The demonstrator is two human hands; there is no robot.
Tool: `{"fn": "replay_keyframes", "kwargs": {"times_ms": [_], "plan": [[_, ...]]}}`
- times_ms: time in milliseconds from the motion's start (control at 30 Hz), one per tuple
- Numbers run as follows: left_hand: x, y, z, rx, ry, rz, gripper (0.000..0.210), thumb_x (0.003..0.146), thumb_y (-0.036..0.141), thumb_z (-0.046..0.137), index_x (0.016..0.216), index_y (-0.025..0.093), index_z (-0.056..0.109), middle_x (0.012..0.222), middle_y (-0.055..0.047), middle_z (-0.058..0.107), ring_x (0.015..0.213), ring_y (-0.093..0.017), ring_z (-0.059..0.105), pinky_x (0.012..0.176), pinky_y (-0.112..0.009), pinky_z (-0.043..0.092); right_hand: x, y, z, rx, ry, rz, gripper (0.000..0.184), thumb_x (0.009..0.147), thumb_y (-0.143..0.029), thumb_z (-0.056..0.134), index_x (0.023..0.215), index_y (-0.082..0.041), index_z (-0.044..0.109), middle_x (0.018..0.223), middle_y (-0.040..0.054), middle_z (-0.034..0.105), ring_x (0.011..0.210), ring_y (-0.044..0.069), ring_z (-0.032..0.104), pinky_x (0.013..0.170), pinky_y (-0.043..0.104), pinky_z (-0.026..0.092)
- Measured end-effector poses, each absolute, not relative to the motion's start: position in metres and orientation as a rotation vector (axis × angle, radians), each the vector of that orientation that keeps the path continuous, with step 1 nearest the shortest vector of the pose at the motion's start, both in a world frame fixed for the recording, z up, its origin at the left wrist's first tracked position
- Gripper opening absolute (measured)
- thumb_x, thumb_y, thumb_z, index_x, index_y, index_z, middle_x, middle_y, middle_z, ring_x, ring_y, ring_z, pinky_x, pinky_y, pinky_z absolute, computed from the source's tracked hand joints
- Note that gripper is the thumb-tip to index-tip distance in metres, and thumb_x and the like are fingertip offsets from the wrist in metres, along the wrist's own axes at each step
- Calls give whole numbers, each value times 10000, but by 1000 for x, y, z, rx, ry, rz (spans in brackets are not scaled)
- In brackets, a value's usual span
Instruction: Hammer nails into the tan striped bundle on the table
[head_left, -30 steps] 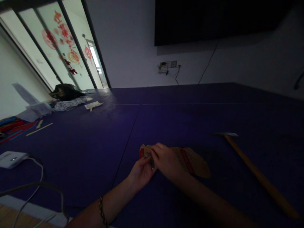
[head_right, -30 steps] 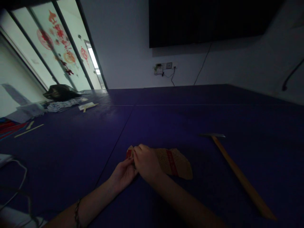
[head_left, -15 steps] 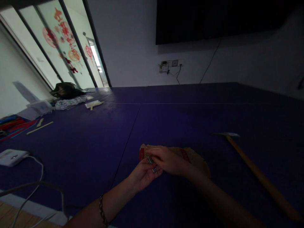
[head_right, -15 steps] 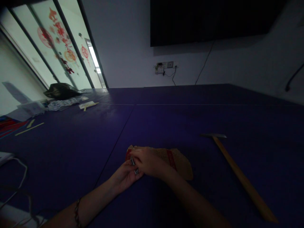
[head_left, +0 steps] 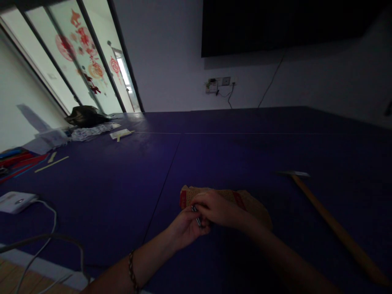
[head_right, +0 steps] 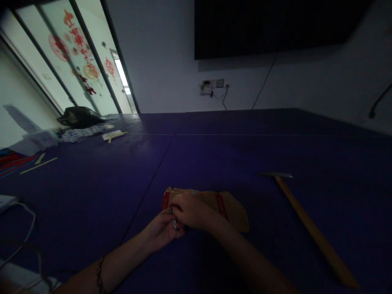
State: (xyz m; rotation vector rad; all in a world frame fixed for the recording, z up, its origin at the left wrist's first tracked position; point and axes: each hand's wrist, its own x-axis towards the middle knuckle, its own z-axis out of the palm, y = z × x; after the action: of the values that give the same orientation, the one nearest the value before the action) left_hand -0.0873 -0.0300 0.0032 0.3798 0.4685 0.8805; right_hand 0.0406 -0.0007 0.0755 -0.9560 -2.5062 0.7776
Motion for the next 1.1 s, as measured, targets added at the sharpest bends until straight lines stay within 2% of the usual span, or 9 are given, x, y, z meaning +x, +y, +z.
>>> {"fn": "replay_keyframes", "kwargs": {"times_ms": [133,267,433,600,800,933,1100], "plan": [[-89,-29,3,431,537,898,193,622,110,719,773,108,599,609,-18,630,591,-131,597,687,-334,482,39,0,78,-937,-2511,773,230,747,-24,451,695,-132,647,701,24,652,654,122,550,636,236,384],[-89,-29,0,429,551,930,238,603,106,737,795,115,596,665,-19,642,638,-136,609,737,-337,470,38,0,77,-947,-2505,765,237,809,-75,439,679,-126,631,696,34,650,647,125,545,628,240,381],[-86,-30,1,434,547,941,194,636,129,731,759,118,581,606,6,597,566,-93,555,704,-292,458,39,1,74,-951,-2491,760,249,811,-66,440,649,-125,619,674,28,643,635,116,551,636,232,381],[-87,-29,0,423,538,904,133,677,108,669,703,127,540,493,69,444,433,-38,399,559,-215,395,39,0,73,-970,-2488,741,252,821,-90,440,635,-131,605,666,27,636,620,118,536,614,236,368],[-88,-29,2,410,541,907,175,685,106,605,611,137,450,483,84,315,413,-26,270,507,-196,328,37,0,75,-975,-2491,724,267,814,-51,449,579,-133,547,615,2,584,599,104,503,608,226,349],[-89,-31,7,440,540,902,180,682,119,609,624,140,440,497,86,278,422,-28,241,498,-193,299,38,1,77,-990,-2481,700,270,829,-60,451,589,-138,548,633,3,577,619,104,501,625,220,356],[-88,-32,10,511,530,866,167,595,91,652,655,123,500,513,84,311,422,-17,210,486,-194,272,41,1,78,-1106,-2435,641,285,845,-69,394,660,-124,604,715,61,625,672,136,535,641,250,365]]}}
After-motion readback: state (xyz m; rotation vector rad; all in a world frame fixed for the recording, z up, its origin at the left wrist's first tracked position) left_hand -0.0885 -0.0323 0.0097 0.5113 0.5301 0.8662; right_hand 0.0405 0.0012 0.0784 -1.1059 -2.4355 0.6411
